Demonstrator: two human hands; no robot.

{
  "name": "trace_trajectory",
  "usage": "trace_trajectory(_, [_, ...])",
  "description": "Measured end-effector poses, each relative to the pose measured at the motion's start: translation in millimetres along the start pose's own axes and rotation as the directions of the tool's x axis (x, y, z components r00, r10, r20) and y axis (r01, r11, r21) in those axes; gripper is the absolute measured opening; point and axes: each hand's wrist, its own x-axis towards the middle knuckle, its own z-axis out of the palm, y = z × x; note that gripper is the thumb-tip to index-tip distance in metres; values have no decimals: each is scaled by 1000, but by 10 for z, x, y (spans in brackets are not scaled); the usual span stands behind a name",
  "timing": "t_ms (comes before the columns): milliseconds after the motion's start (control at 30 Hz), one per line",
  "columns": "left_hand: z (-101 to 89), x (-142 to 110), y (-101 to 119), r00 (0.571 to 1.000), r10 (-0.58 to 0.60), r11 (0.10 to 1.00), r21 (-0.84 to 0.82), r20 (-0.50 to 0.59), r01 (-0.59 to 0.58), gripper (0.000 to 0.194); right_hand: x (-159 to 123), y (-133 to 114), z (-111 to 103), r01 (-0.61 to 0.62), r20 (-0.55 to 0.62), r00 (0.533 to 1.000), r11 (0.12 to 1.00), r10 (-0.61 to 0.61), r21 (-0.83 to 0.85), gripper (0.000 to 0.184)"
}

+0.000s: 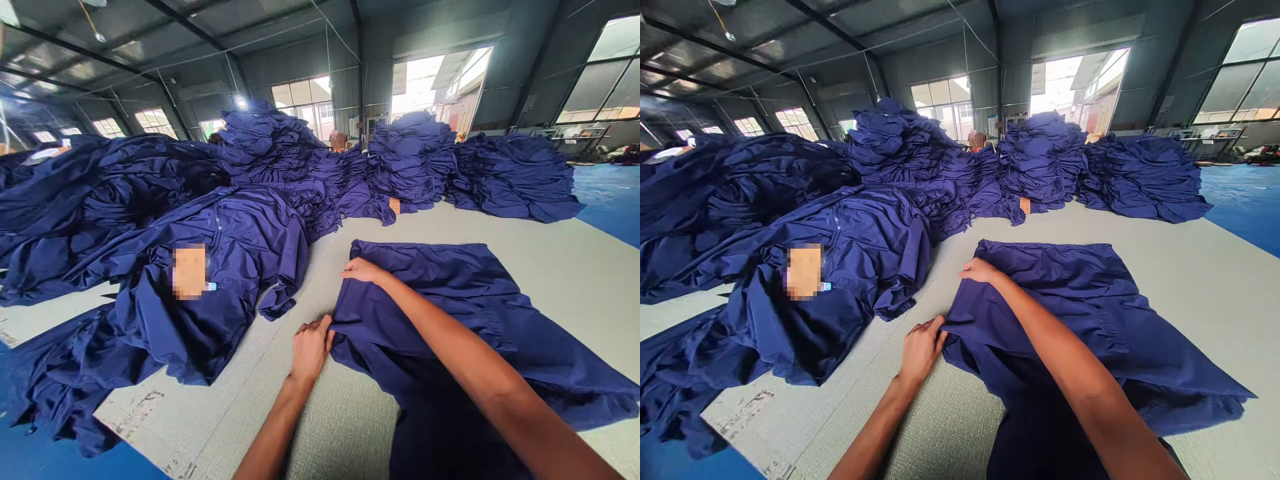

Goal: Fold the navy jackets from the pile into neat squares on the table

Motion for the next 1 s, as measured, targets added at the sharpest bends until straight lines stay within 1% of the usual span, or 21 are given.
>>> trace_trajectory(67, [-11, 22, -104, 1000, -17, 999, -36, 9, 17, 15, -10, 111, -5, -14, -15, 1000, 999, 14, 33, 36])
trace_trajectory(167, [7, 40, -239, 994, -98, 990, -100, 46, 102, 19, -61, 261, 43, -89, -2, 996, 995, 90, 52, 33])
trace_trajectory(200, [20, 38, -264, 992, -114, 986, -116, 46, 118, 19, -77, 289, 67, -114, 0, 993, 992, 114, 56, 33])
trace_trajectory(267, [45, 28, -275, 994, -113, 982, -151, -2, 111, 19, -102, 298, 108, -140, -4, 990, 988, 140, 70, 35])
trace_trajectory(333, [62, 16, -244, 993, -96, 979, -186, -66, 83, 21, -128, 251, 114, -129, 2, 992, 987, 130, 92, 39])
trace_trajectory(367, [65, 12, -220, 993, -85, 977, -203, -81, 67, 23, -146, 216, 100, -113, 17, 994, 988, 112, 108, 41])
trace_trajectory(467, [52, 6, -151, 997, -58, 976, -213, -55, 45, 25, -226, 115, 19, -45, 82, 996, 985, 32, 164, 54])
trace_trajectory(567, [17, -8, -108, 998, -31, 989, -147, -47, 24, 22, -315, 64, -42, -8, 99, 995, 984, -10, 181, 64])
trace_trajectory(633, [-9, -26, -97, 999, -54, 996, -77, -5, 54, 21, -362, 56, -49, -28, 60, 998, 989, 19, 144, 63])
trace_trajectory(700, [-35, -51, -95, 993, -97, 995, -27, 62, 99, 24, -408, 58, -49, -64, -13, 998, 994, 65, 84, 53])
trace_trajectory(733, [-46, -66, -96, 990, -119, 992, -20, 77, 121, 23, -437, 63, -53, -78, -53, 995, 996, 80, 51, 47])
trace_trajectory(800, [-61, -93, -90, 987, -153, 987, -39, 54, 155, 19, -516, 85, -78, -95, -119, 989, 995, 93, -16, 38])
trace_trajectory(900, [-55, -107, -44, 979, -201, 976, -80, 17, 202, 27, -695, 154, -119, -138, -141, 983, 983, 120, -125, 36])
trace_trajectory(967, [-36, -96, 8, 972, -231, 967, -96, 46, 235, 29, -838, 214, -112, -168, -135, 980, 965, 143, -199, 37])
trace_trajectory(1000, [-27, -88, 35, 968, -241, 963, -106, 65, 247, 27, -908, 241, -94, -171, -134, 981, 958, 143, -232, 35])
